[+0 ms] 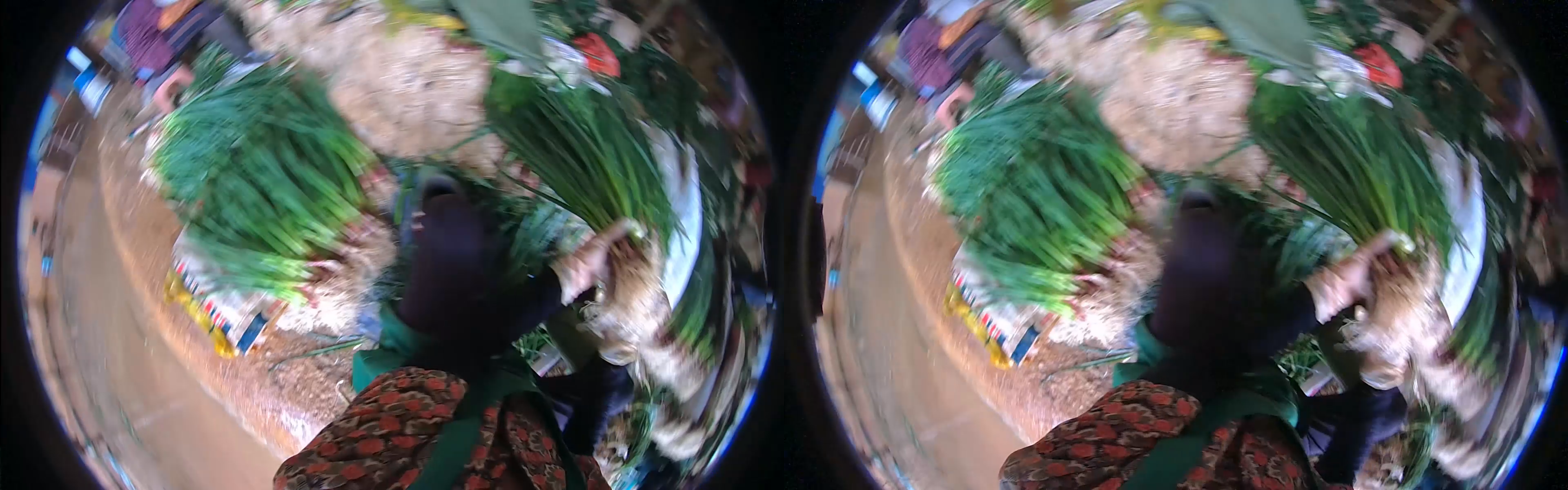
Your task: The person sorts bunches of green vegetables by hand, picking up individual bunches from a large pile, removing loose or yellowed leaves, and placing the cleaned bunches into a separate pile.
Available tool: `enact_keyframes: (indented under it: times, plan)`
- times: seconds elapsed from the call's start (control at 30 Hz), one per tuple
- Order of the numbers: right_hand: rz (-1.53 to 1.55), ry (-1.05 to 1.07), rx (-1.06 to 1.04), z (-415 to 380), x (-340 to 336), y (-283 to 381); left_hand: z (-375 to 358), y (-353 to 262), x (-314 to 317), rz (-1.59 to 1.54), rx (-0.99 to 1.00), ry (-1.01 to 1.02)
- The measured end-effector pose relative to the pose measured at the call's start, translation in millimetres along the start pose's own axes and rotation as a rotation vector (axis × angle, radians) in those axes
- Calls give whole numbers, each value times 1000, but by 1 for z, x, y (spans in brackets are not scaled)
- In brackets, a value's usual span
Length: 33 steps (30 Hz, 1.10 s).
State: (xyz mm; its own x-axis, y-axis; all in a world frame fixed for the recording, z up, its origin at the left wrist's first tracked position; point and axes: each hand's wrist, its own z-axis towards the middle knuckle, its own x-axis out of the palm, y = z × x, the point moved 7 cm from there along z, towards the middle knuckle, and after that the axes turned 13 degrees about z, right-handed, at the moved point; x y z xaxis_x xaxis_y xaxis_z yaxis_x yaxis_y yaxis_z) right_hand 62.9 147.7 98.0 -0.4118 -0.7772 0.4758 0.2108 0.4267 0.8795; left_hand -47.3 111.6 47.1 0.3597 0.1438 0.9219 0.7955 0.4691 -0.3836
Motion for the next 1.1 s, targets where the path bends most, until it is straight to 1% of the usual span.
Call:
enact_keyframes:
  times: [0.03,0.07,0.1,0.13,0.17,0.2,0.23,0.27,0.3,0.37,0.4,0.43,0.47,0.53,0.57,0.6,0.63,0.67,0.7,0.73,0.77,0.8,0.83,0.87,0.9,0.93,1.0,1.03,1.07,1.1]
  plan:
    - [249,-15,33,-12,-6,-13,-18,-7,2,207,-66,-69]
    - [465,-14,76,-19,-11,-25,-21,-15,21,151,-1,-116]
    - [627,-24,118,-25,-18,-38,5,8,4,121,48,-65]
    - [726,-60,149,-25,-30,-50,12,18,3,126,-85,-124]
    - [734,-162,190,-28,-49,-57,36,36,-18,111,-33,-120]
    - [669,-177,162,-33,-59,-52,32,36,-7,22,-57,-182]
    - [538,-163,136,-43,-51,-25,59,52,-36,68,-1,-202]
    - [413,-146,119,-52,-41,-1,57,42,-21,-23,23,-249]
    - [228,-158,-163,-68,-50,29,70,43,-29,-42,18,-211]
    - [174,-380,-421,-98,-60,78,90,39,-52,0,93,-228]
    - [271,-207,-380,-107,-69,95,89,35,-46,-18,86,-244]
    - [186,-178,-380,-104,-87,93,88,32,-39,69,77,-262]
    - [53,-366,-306,-102,-92,79,85,33,-25,103,50,-261]
    - [-279,-328,62,-67,-89,39,62,34,20,168,2,-256]
    - [-291,-280,73,-54,-87,29,50,28,47,219,27,-198]
    - [-302,-230,92,-42,-86,18,47,34,57,156,26,-119]
    - [-394,-168,-102,-17,-85,23,39,37,73,95,0,-119]
    - [-440,-179,-226,4,-84,25,29,42,87,36,-28,-124]
    - [-473,-225,-346,18,-84,26,28,47,76,142,-22,-211]
    - [-464,-255,-420,28,-83,26,45,56,61,32,43,-120]
    - [-408,-263,-440,26,-83,22,36,38,73,125,122,-115]
    - [-236,-246,-324,14,-80,17,21,14,87,221,209,-126]
    - [-65,-218,-188,-4,-81,8,7,-10,98,315,410,9]
    - [98,-185,-31,-15,-88,-9,-13,-41,109,444,628,59]
    - [110,-202,-41,-21,-103,-15,-37,-70,120,547,854,92]
    - [122,-219,-51,-27,-118,-20,-49,-97,124,596,823,42]
    - [255,-11,-23,-27,-102,-7,-66,-149,124,666,769,-46]
    - [303,-70,72,-20,-134,-28,-70,-173,119,686,749,-85]
    - [339,-135,161,-10,-156,-50,-83,-198,123,519,889,-156]
    - [241,-124,179,-4,-147,-55,-98,-230,109,579,965,-186]
